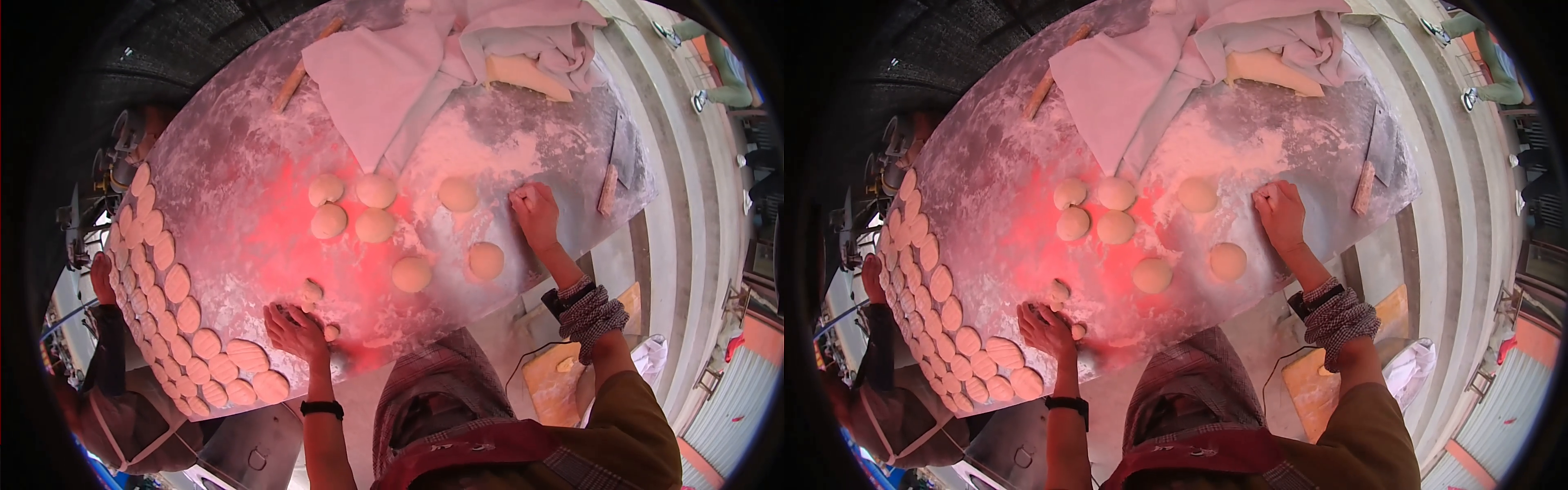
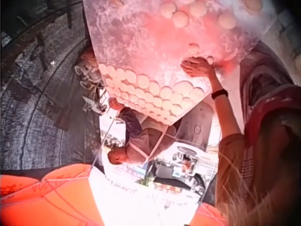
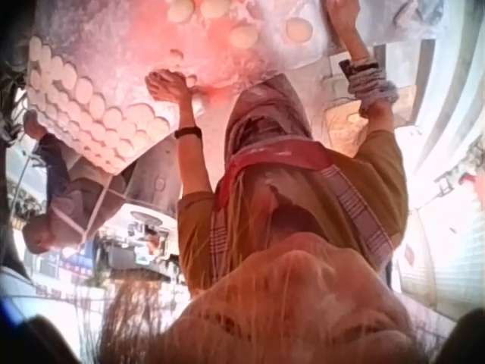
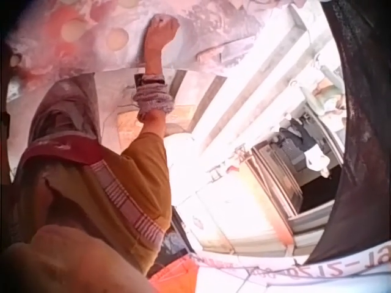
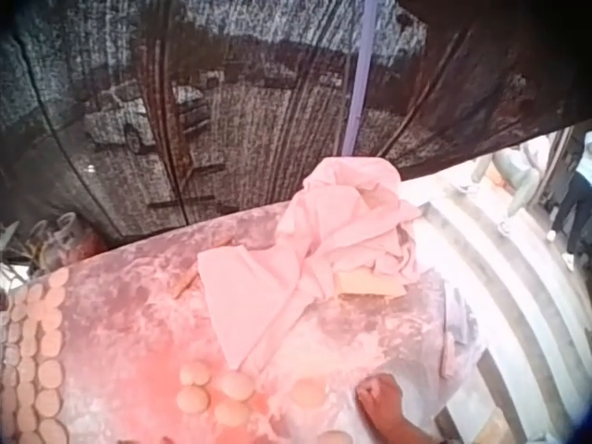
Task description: Rolling out and shaping small pieces of dough into flat circles on a metal table.
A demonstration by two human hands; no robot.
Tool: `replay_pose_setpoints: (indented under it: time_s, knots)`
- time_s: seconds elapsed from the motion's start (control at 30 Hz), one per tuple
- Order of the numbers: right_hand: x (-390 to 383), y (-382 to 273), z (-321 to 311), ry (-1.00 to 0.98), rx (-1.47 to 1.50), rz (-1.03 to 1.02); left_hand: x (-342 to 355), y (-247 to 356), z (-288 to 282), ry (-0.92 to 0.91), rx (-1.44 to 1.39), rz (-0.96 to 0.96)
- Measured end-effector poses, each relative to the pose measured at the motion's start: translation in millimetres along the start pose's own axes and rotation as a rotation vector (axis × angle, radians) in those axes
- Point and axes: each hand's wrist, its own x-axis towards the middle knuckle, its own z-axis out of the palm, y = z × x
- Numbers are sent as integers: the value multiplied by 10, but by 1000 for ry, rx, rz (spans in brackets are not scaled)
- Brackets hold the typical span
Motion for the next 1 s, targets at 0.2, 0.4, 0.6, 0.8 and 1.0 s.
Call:
replay_pose_setpoints:
  time_s: [0.2,0.4,0.6,0.8,1.0]
  knots:
    - [846,-510,8,-11,271,40,1,53,49,29,-3,24]
    - [-802,-648,-273,-550,227,-541,13,-13,-11,28,12,-18]
    - [-163,-694,-88,-48,-1,-220,1,17,-56,29,-3,37]
    - [-795,-1321,425,-614,246,-1011,13,11,-49,16,-38,20]
    - [-499,-2469,604,-444,536,-781,58,-78,-100,36,-253,-82]
